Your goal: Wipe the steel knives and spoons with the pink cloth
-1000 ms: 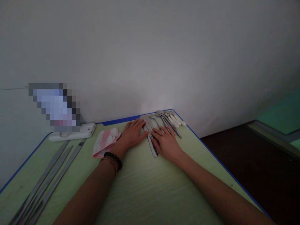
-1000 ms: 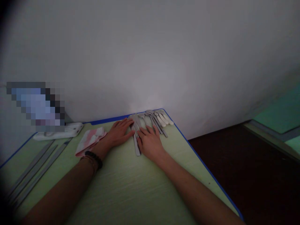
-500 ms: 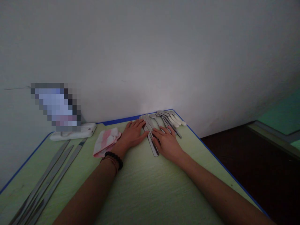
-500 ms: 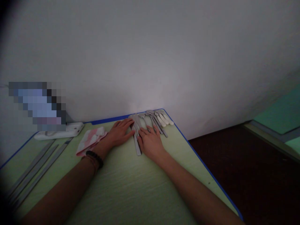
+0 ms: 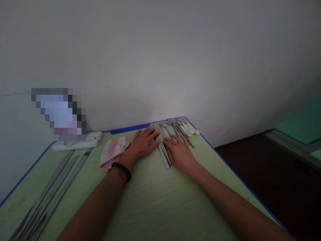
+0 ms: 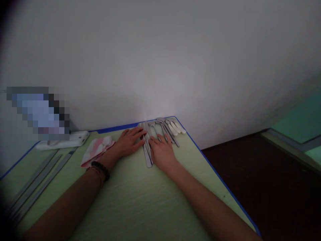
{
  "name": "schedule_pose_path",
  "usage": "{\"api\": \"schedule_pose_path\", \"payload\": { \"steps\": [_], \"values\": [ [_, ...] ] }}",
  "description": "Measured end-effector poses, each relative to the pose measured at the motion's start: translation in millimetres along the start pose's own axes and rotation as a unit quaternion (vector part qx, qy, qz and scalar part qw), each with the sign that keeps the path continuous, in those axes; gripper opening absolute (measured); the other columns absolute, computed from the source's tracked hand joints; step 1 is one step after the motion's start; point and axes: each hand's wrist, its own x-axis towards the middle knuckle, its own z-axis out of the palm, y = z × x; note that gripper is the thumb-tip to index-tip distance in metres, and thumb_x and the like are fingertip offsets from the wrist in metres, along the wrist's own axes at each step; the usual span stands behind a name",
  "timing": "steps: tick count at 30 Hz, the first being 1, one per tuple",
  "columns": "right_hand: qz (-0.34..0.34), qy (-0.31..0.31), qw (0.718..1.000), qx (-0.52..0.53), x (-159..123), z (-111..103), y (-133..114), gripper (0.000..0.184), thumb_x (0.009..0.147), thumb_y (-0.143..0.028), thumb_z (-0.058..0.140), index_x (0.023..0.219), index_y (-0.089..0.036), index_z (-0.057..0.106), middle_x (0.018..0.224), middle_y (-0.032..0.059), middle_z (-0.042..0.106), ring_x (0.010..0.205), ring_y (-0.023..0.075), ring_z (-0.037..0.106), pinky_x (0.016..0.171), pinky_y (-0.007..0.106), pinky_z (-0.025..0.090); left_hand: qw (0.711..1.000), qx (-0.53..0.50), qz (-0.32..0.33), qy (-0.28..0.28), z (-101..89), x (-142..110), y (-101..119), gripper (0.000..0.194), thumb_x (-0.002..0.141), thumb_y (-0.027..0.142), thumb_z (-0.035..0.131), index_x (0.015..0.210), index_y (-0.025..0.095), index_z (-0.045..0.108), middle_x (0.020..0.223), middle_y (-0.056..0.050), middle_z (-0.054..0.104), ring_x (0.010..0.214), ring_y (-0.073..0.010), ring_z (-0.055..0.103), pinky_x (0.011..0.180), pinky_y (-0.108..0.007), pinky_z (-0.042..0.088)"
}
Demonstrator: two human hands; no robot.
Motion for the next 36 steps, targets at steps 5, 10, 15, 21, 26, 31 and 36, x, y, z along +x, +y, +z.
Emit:
{"api": "schedule_pose_path", "payload": {
  "steps": [5, 10, 15, 21, 26, 31, 36],
  "values": [
    [-0.002, -0.002, 1.000, 0.002, 0.2, -3.5, -0.5, 0.033, 0.086, -0.013, 0.047, 0.113, -0.019, 0.066, 0.124, 0.0054, 0.065, 0.124, 0.0262, 0.047, 0.110, 0.047, 0.015, 1.000, -0.004, 0.013, 0.013, 1.1, -0.2, -1.3, 0.048, 0.093, 0.048, 0.035, 0.136, 0.028, 0.046, 0.144, -0.006, 0.046, 0.134, -0.0246, 0.037, 0.111, -0.049, 0.024],
    [0.003, -0.009, 1.000, 0.005, 0.8, -7.1, 0.9, 0.030, 0.085, -0.012, 0.050, 0.107, -0.021, 0.069, 0.118, 0.0021, 0.068, 0.121, 0.0262, 0.050, 0.111, 0.046, 0.014, 1.000, -0.008, 0.027, 0.007, 0.4, -0.8, -1.8, 0.051, 0.093, 0.049, 0.036, 0.139, 0.028, 0.042, 0.143, -0.007, 0.046, 0.133, -0.0258, 0.038, 0.111, -0.050, 0.023],
    [0.011, -0.011, 1.000, 0.007, 0.9, -7.8, 0.8, 0.028, 0.085, -0.012, 0.052, 0.104, -0.023, 0.070, 0.117, 0.0010, 0.069, 0.119, 0.0256, 0.052, 0.110, 0.046, 0.017, 0.999, -0.003, 0.047, -0.006, -1.8, -1.7, 0.2, 0.051, 0.095, 0.049, 0.033, 0.140, 0.027, 0.042, 0.143, -0.009, 0.045, 0.134, -0.0245, 0.037, 0.112, -0.046, 0.023],
    [0.006, 0.000, 1.000, -0.005, 1.2, -7.1, -0.8, 0.029, 0.086, -0.012, 0.051, 0.105, -0.023, 0.069, 0.113, 0.0040, 0.070, 0.116, 0.0239, 0.054, 0.108, 0.045, 0.019, 0.999, 0.009, 0.017, -0.026, 1.5, -1.0, 0.3, 0.054, 0.096, 0.049, 0.027, 0.145, 0.026, 0.033, 0.152, -0.007, 0.035, 0.142, -0.0235, 0.024, 0.114, -0.048, 0.018],
    [0.010, 0.008, 1.000, 0.000, 0.7, -9.4, -4.0, 0.025, 0.088, -0.018, 0.050, 0.103, -0.021, 0.070, 0.108, 0.0042, 0.072, 0.115, 0.0249, 0.054, 0.108, 0.045, 0.019, 0.999, 0.001, 0.003, -0.040, 0.6, -0.5, 1.0, 0.059, 0.095, 0.049, 0.028, 0.147, 0.021, 0.029, 0.155, -0.006, 0.029, 0.144, -0.0239, 0.020, 0.115, -0.046, 0.017],
    [0.003, 0.017, 1.000, 0.000, -0.6, -8.7, -4.4, 0.026, 0.090, -0.022, 0.049, 0.104, -0.023, 0.070, 0.112, 0.0025, 0.071, 0.114, 0.0253, 0.054, 0.108, 0.046, 0.019, 0.999, -0.001, 0.000, -0.046, -0.8, -0.2, 2.1, 0.059, 0.095, 0.049, 0.027, 0.147, 0.021, 0.030, 0.155, -0.006, 0.028, 0.143, -0.0235, 0.021, 0.115, -0.047, 0.016],
    [0.000, 0.020, 1.000, -0.007, -1.0, -8.4, -3.3, 0.027, 0.088, -0.021, 0.050, 0.108, -0.022, 0.068, 0.113, 0.0031, 0.070, 0.114, 0.0253, 0.054, 0.109, 0.046, 0.019, 0.999, -0.001, 0.003, -0.042, -1.5, -0.5, 3.1, 0.060, 0.095, 0.048, 0.028, 0.147, 0.019, 0.029, 0.156, -0.006, 0.025, 0.144, -0.0224, 0.019, 0.115, -0.047, 0.016]
  ]
}}
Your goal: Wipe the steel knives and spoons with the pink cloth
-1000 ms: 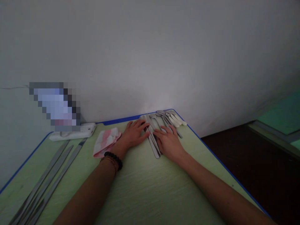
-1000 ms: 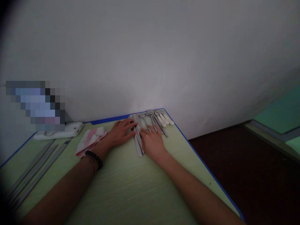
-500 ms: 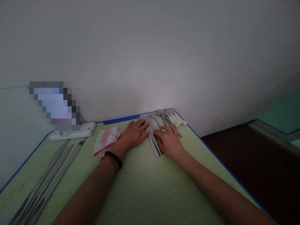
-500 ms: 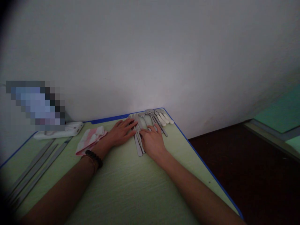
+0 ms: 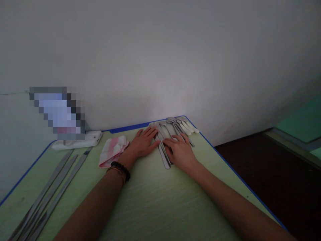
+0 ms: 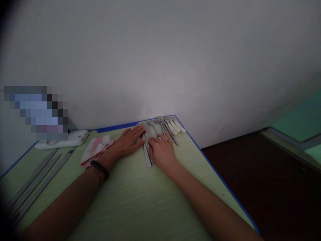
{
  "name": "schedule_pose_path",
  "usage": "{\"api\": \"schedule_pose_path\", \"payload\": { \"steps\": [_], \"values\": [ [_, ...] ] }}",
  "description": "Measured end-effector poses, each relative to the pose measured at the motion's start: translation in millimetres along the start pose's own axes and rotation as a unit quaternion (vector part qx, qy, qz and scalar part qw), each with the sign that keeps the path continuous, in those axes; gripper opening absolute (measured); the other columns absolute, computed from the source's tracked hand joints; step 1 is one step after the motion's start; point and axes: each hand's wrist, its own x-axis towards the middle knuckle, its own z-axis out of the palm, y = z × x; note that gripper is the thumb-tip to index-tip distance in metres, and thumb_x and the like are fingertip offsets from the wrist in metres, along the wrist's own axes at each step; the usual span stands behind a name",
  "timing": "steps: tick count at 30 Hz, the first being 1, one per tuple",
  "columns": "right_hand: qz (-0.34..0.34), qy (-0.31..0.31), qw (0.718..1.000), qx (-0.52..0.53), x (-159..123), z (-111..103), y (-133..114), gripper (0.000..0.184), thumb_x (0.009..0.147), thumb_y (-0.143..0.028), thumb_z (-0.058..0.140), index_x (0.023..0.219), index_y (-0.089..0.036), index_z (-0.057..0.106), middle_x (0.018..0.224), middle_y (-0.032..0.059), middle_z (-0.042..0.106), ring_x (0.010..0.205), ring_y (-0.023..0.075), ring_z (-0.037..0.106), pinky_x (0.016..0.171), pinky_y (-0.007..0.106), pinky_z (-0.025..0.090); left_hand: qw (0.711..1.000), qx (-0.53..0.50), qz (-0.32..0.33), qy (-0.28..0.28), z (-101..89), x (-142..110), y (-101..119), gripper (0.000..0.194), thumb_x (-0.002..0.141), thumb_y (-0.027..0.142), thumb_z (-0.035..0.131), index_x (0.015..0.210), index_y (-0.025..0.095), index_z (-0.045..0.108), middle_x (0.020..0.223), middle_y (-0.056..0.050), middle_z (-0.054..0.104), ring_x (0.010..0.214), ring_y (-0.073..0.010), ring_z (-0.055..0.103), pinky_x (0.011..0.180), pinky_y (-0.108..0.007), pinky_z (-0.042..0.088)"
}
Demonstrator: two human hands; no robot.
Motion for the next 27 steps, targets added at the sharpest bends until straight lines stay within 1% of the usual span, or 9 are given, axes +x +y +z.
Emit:
{"api": "schedule_pose_path", "payload": {
  "steps": [7, 10, 13, 15, 17, 20, 23, 25, 27],
  "values": [
    [0.001, -0.002, 1.000, -0.005, 0.5, 0.4, 0.2, 0.024, 0.089, -0.022, 0.050, 0.104, -0.022, 0.070, 0.113, 0.0040, 0.070, 0.116, 0.0251, 0.053, 0.109, 0.046, 0.018, 1.000, -0.007, 0.006, -0.006, 0.5, 0.8, -1.9, 0.058, 0.095, 0.049, 0.027, 0.146, 0.021, 0.030, 0.155, -0.006, 0.028, 0.144, -0.0229, 0.020, 0.115, -0.049, 0.015],
    [0.004, 0.003, 1.000, -0.002, 1.0, -0.4, -0.4, 0.024, 0.089, -0.021, 0.050, 0.104, -0.022, 0.069, 0.111, 0.0052, 0.071, 0.115, 0.0243, 0.054, 0.109, 0.045, 0.019, 0.999, -0.019, 0.003, 0.030, 1.4, -0.4, -0.4, 0.057, 0.096, 0.044, 0.028, 0.145, 0.016, 0.030, 0.155, -0.009, 0.028, 0.143, -0.0221, 0.022, 0.115, -0.045, 0.019],
    [0.005, 0.021, 1.000, 0.008, 1.6, -2.6, -4.0, 0.024, 0.088, -0.019, 0.050, 0.105, -0.020, 0.068, 0.107, 0.0055, 0.072, 0.113, 0.0239, 0.055, 0.109, 0.044, 0.020, 0.997, -0.026, -0.022, 0.062, 1.0, -13.6, 5.9, 0.053, 0.097, 0.034, 0.026, 0.143, 0.009, 0.031, 0.152, -0.015, 0.032, 0.141, -0.0220, 0.026, 0.115, -0.041, 0.024],
    [-0.005, 0.044, 0.999, 0.018, 2.2, -4.2, -9.3, 0.025, 0.088, -0.019, 0.049, 0.105, -0.018, 0.067, 0.105, 0.0060, 0.072, 0.112, 0.0237, 0.056, 0.108, 0.043, 0.022, 0.996, -0.022, -0.043, 0.072, -0.3, -32.2, 12.3, 0.052, 0.095, 0.032, 0.031, 0.141, 0.007, 0.033, 0.150, -0.017, 0.035, 0.140, -0.0234, 0.030, 0.114, -0.039, 0.027],
    [-0.025, 0.069, 0.997, 0.032, 3.2, -5.4, -17.4, 0.026, 0.088, -0.018, 0.049, 0.107, -0.017, 0.066, 0.103, 0.0067, 0.072, 0.110, 0.0237, 0.057, 0.108, 0.043, 0.024, 0.995, -0.028, -0.041, 0.082, -2.5, -57.0, 19.2, 0.051, 0.094, 0.028, 0.034, 0.140, 0.006, 0.034, 0.148, -0.017, 0.039, 0.138, -0.0237, 0.033, 0.113, -0.039, 0.029],
    [-0.073, 0.099, 0.990, 0.062, 5.1, -5.8, -34.0, 0.028, 0.088, -0.017, 0.047, 0.110, -0.017, 0.064, 0.108, 0.0073, 0.071, 0.107, 0.0229, 0.059, 0.106, 0.044, 0.027, 0.993, -0.050, -0.037, 0.099, -8.9, -98.8, 27.1, 0.044, 0.093, 0.023, 0.036, 0.135, 0.011, 0.041, 0.139, -0.016, 0.049, 0.130, -0.0241, 0.043, 0.109, -0.041, 0.036],
    [-0.131, 0.125, 0.979, 0.092, 5.7, -4.3, -54.0, 0.024, 0.088, -0.017, 0.047, 0.104, -0.018, 0.065, 0.102, 0.0076, 0.070, 0.100, 0.0221, 0.060, 0.101, 0.043, 0.034, 0.993, -0.050, -0.028, 0.107, -22.2, -138.6, 28.1, 0.039, 0.089, 0.021, 0.043, 0.127, 0.016, 0.048, 0.131, -0.013, 0.054, 0.122, -0.0240, 0.050, 0.103, -0.041, 0.042],
    [-0.157, 0.129, 0.973, 0.110, 6.2, -1.1, -68.5, 0.021, 0.087, -0.017, 0.047, 0.097, -0.018, 0.066, 0.096, 0.0079, 0.069, 0.094, 0.0218, 0.061, 0.095, 0.042, 0.041, 0.992, -0.013, -0.062, 0.107, -34.6, -160.7, 22.9, 0.032, 0.085, 0.020, 0.047, 0.116, 0.020, 0.055, 0.123, -0.011, 0.058, 0.115, -0.0260, 0.052, 0.098, -0.044, 0.045],
    [-0.168, 0.121, 0.970, 0.124, 8.7, 4.8, -84.0, 0.022, 0.086, -0.016, 0.047, 0.098, -0.018, 0.065, 0.100, 0.0095, 0.067, 0.096, 0.0223, 0.060, 0.091, 0.041, 0.045, 0.985, 0.050, -0.123, 0.112, -47.4, -177.4, 12.3, 0.027, 0.086, 0.023, 0.047, 0.110, 0.021, 0.059, 0.120, -0.012, 0.059, 0.112, -0.0281, 0.053, 0.095, -0.047, 0.044]
  ]
}}
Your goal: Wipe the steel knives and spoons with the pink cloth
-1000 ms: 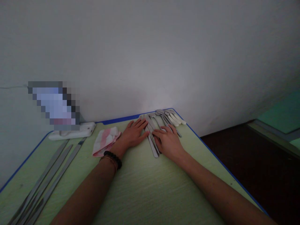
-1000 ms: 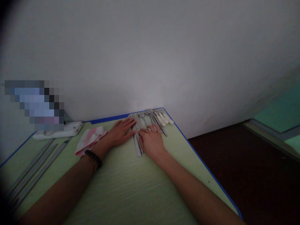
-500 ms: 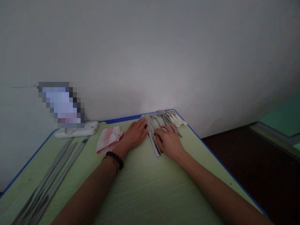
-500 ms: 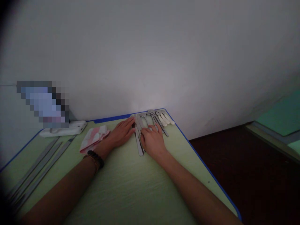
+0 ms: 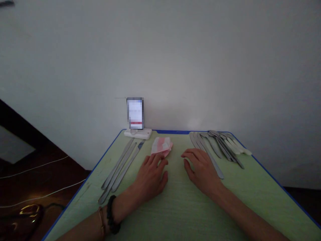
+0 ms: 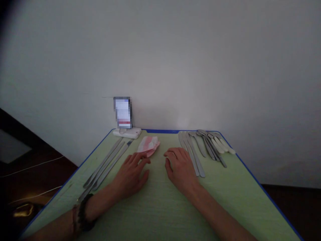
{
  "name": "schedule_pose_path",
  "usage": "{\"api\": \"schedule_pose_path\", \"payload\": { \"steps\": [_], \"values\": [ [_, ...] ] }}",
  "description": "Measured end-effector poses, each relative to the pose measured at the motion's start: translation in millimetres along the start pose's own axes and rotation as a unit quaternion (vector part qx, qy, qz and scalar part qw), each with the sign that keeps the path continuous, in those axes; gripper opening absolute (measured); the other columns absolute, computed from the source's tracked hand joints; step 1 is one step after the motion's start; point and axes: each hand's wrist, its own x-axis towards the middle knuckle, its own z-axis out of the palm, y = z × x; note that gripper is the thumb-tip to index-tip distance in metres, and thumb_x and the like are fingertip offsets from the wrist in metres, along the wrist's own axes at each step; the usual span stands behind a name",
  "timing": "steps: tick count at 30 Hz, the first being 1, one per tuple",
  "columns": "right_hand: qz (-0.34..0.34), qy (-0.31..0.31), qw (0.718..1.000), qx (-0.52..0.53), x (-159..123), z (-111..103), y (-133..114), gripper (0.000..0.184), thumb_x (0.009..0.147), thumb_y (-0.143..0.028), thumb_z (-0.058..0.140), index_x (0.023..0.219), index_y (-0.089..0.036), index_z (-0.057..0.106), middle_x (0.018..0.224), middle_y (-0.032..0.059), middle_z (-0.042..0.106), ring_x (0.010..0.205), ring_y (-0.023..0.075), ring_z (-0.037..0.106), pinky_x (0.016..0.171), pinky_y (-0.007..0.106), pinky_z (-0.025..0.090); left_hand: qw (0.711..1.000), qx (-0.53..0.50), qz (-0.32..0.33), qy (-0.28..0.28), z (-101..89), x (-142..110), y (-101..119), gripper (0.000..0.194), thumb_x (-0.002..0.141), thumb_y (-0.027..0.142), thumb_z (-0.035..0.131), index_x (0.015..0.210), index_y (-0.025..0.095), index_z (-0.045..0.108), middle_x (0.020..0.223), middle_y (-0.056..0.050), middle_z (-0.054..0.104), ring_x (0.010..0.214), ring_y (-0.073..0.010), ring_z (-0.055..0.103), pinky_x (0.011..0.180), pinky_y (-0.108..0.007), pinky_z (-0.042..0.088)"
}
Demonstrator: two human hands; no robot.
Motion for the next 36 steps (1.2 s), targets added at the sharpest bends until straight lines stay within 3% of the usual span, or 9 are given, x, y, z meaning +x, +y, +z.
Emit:
{"api": "schedule_pose_path", "payload": {
  "steps": [3, 6, 12, 16, 19, 24, 27, 31, 36],
  "values": [
    [-0.008, -0.033, 0.999, 0.011, 10.6, 22.0, -15.2, 0.039, 0.083, -0.013, 0.047, 0.120, -0.016, 0.058, 0.125, 0.0132, 0.059, 0.114, 0.0246, 0.053, 0.098, 0.042, 0.044, 0.987, 0.124, -0.101, 0.000, -13.6, -6.2, -24.4, 0.031, 0.086, 0.021, 0.046, 0.113, 0.014, 0.059, 0.120, -0.018, 0.060, 0.108, -0.0334, 0.055, 0.090, -0.050, 0.044],
    [-0.017, -0.090, 0.996, 0.021, 19.4, 44.5, -24.5, 0.048, 0.083, -0.013, 0.048, 0.131, -0.012, 0.050, 0.137, 0.0122, 0.051, 0.125, 0.0254, 0.046, 0.105, 0.041, 0.037, 0.973, 0.183, -0.133, -0.036, -13.8, -8.8, -39.0, 0.029, 0.087, 0.023, 0.045, 0.105, 0.012, 0.064, 0.115, -0.020, 0.063, 0.111, -0.0363, 0.055, 0.093, -0.051, 0.043],
    [0.045, -0.129, 0.990, -0.036, 19.8, 52.2, -27.5, 0.039, 0.088, -0.024, 0.049, 0.126, -0.019, 0.058, 0.110, 0.0108, 0.065, 0.103, 0.0275, 0.054, 0.094, 0.043, 0.039, 0.970, 0.173, -0.147, -0.088, 0.3, -16.0, -27.6, 0.039, 0.091, 0.025, 0.040, 0.120, 0.007, 0.059, 0.128, -0.023, 0.058, 0.116, -0.0364, 0.055, 0.088, -0.049, 0.048],
    [0.078, -0.130, 0.984, -0.095, 21.2, 44.1, -23.8, 0.026, 0.085, -0.025, 0.054, 0.107, -0.019, 0.067, 0.101, 0.0125, 0.065, 0.097, 0.0289, 0.053, 0.088, 0.043, 0.037, 0.980, 0.135, -0.110, -0.096, -7.0, -16.5, -20.8, 0.038, 0.090, 0.021, 0.044, 0.124, 0.011, 0.057, 0.135, -0.019, 0.054, 0.122, -0.0338, 0.051, 0.092, -0.047, 0.049],
    [0.086, -0.115, 0.985, -0.093, 21.1, 44.6, -20.6, 0.023, 0.085, -0.027, 0.055, 0.101, -0.017, 0.066, 0.102, 0.0139, 0.063, 0.099, 0.0293, 0.051, 0.088, 0.042, 0.036, 0.974, 0.153, -0.127, -0.108, -17.9, -16.7, -25.0, 0.038, 0.089, 0.021, 0.047, 0.124, 0.011, 0.057, 0.129, -0.020, 0.058, 0.119, -0.0350, 0.052, 0.092, -0.049, 0.049],
    [0.058, -0.090, 0.994, -0.026, 18.1, 51.9, -15.2, 0.034, 0.088, -0.040, 0.051, 0.108, -0.015, 0.061, 0.116, 0.0153, 0.060, 0.107, 0.0291, 0.050, 0.092, 0.042, 0.038, 0.950, 0.182, -0.143, -0.208, -22.0, -14.8, -28.0, 0.050, 0.084, -0.002, 0.037, 0.128, 0.013, 0.054, 0.114, -0.018, 0.064, 0.099, -0.0295, 0.064, 0.073, -0.041, 0.057],
    [0.072, -0.102, 0.992, -0.013, 20.2, 55.5, -10.1, 0.024, 0.088, -0.032, 0.053, 0.103, -0.016, 0.062, 0.111, 0.0154, 0.062, 0.101, 0.0299, 0.052, 0.087, 0.043, 0.041, 0.949, 0.179, -0.155, -0.207, -14.0, -9.3, -18.9, 0.049, 0.085, -0.002, 0.037, 0.129, 0.014, 0.052, 0.112, -0.018, 0.062, 0.097, -0.0278, 0.065, 0.069, -0.036, 0.057],
    [0.108, -0.057, 0.990, 0.076, 24.3, 57.2, -0.6, 0.021, 0.088, -0.019, 0.047, 0.103, -0.017, 0.061, 0.105, 0.0135, 0.065, 0.095, 0.0279, 0.056, 0.085, 0.041, 0.043, 0.956, 0.144, -0.180, -0.181, -5.9, -1.2, -5.6, 0.031, 0.089, 0.006, 0.036, 0.105, 0.009, 0.062, 0.102, -0.017, 0.065, 0.088, -0.0284, 0.068, 0.064, -0.037, 0.057],
    [0.205, 0.054, 0.933, 0.291, 24.6, 51.4, 6.0, 0.024, 0.090, -0.032, 0.046, 0.107, -0.019, 0.058, 0.095, 0.0080, 0.067, 0.083, 0.0219, 0.060, 0.074, 0.034, 0.045, 0.950, 0.109, -0.202, -0.213, -9.1, 4.3, -2.3, 0.032, 0.089, 0.006, 0.033, 0.097, 0.005, 0.063, 0.089, -0.022, 0.069, 0.084, -0.0320, 0.070, 0.069, -0.043, 0.055]
  ]
}}
